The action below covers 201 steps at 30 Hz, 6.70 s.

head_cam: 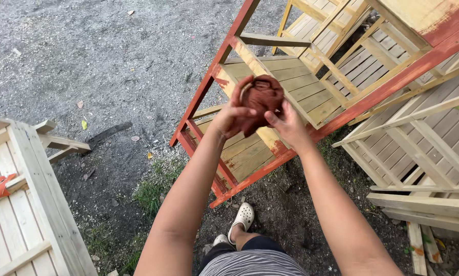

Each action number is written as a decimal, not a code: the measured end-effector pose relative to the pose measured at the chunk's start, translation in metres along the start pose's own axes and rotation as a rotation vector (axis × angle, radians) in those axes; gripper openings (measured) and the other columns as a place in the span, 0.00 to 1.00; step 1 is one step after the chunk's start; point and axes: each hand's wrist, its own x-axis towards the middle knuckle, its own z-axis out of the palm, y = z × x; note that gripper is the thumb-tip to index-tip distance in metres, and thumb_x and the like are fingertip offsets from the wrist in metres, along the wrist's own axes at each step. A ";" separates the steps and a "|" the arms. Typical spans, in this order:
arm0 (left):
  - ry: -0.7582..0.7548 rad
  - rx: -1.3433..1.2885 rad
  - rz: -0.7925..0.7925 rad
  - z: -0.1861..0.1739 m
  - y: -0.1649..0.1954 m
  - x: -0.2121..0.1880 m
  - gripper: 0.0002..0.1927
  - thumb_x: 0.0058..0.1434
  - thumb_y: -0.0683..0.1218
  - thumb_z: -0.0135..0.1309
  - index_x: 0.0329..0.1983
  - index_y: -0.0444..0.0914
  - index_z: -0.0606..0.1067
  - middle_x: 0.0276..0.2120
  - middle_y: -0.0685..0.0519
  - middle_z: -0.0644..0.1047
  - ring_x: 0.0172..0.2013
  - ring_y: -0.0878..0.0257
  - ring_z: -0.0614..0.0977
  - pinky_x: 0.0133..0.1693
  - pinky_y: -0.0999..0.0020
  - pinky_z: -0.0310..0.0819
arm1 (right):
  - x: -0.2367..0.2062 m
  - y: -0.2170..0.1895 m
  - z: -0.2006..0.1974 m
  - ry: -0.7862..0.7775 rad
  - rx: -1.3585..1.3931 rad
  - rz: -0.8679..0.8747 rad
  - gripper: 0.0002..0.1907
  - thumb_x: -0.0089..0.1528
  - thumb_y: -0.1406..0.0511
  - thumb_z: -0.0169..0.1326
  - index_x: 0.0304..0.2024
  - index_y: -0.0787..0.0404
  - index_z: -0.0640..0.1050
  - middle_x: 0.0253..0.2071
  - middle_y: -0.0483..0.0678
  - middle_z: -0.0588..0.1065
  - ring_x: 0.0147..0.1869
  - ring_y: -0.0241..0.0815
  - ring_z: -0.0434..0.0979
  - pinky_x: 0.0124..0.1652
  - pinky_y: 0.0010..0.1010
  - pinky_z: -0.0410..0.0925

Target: The person wipes a reddish-brown stain onto the wooden frame of an unfinished chair using a cloth, steadying the chair with the other hand. They work around the legs, rails and edges of the frame, repositioning the chair to reach different sides, with several similar unfinished chairs nearby.

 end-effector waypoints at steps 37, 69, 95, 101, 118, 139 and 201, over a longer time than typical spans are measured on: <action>-0.115 -0.194 -0.662 -0.187 0.086 -0.002 0.49 0.53 0.43 0.66 0.76 0.36 0.56 0.67 0.43 0.68 0.65 0.48 0.72 0.66 0.51 0.67 | 0.087 0.050 0.188 0.699 -0.840 0.442 0.24 0.53 0.55 0.69 0.40 0.64 0.77 0.41 0.50 0.76 0.50 0.50 0.74 0.50 0.41 0.68; 0.049 2.547 -0.008 -0.172 0.072 0.206 0.16 0.54 0.47 0.55 0.47 0.43 0.77 0.49 0.46 0.71 0.38 0.41 0.78 0.22 0.55 0.79 | 0.217 0.055 0.013 0.160 -1.381 0.453 0.31 0.68 0.39 0.40 0.39 0.58 0.74 0.26 0.50 0.78 0.28 0.50 0.80 0.28 0.42 0.72; 0.079 1.745 -0.724 -0.111 0.173 0.220 0.27 0.54 0.65 0.60 0.56 0.55 0.80 0.46 0.51 0.84 0.46 0.52 0.86 0.49 0.59 0.79 | 0.209 0.045 0.007 0.225 -1.304 0.347 0.24 0.69 0.45 0.45 0.38 0.58 0.75 0.28 0.52 0.79 0.32 0.55 0.81 0.33 0.47 0.72; 0.050 2.118 -0.412 -0.117 0.096 0.187 0.39 0.42 0.69 0.65 0.61 0.59 0.77 0.64 0.53 0.67 0.63 0.30 0.64 0.48 0.34 0.70 | 0.209 0.047 0.014 0.271 -1.156 0.315 0.18 0.70 0.52 0.46 0.53 0.57 0.75 0.43 0.51 0.80 0.44 0.54 0.81 0.42 0.48 0.71; 0.251 0.269 -0.645 -0.158 0.104 0.132 0.31 0.63 0.63 0.56 0.54 0.33 0.75 0.45 0.45 0.81 0.39 0.57 0.85 0.38 0.60 0.81 | 0.119 0.027 0.123 0.293 -0.666 0.055 0.43 0.49 0.59 0.73 0.63 0.69 0.72 0.64 0.62 0.69 0.70 0.57 0.64 0.63 0.49 0.60; -0.394 1.577 0.130 -0.082 0.153 0.071 0.28 0.43 0.55 0.71 0.47 0.40 0.81 0.49 0.45 0.81 0.46 0.42 0.83 0.42 0.42 0.77 | 0.090 0.013 0.094 0.536 0.152 0.258 0.14 0.69 0.60 0.55 0.45 0.66 0.78 0.40 0.40 0.77 0.44 0.28 0.74 0.47 0.24 0.70; -0.149 1.220 -0.620 -0.048 -0.120 0.145 0.20 0.63 0.57 0.50 0.50 0.42 0.81 0.42 0.41 0.83 0.47 0.45 0.84 0.48 0.53 0.76 | 0.115 0.022 -0.051 0.072 -0.941 0.583 0.26 0.57 0.66 0.61 0.59 0.59 0.77 0.49 0.56 0.79 0.52 0.54 0.80 0.52 0.40 0.70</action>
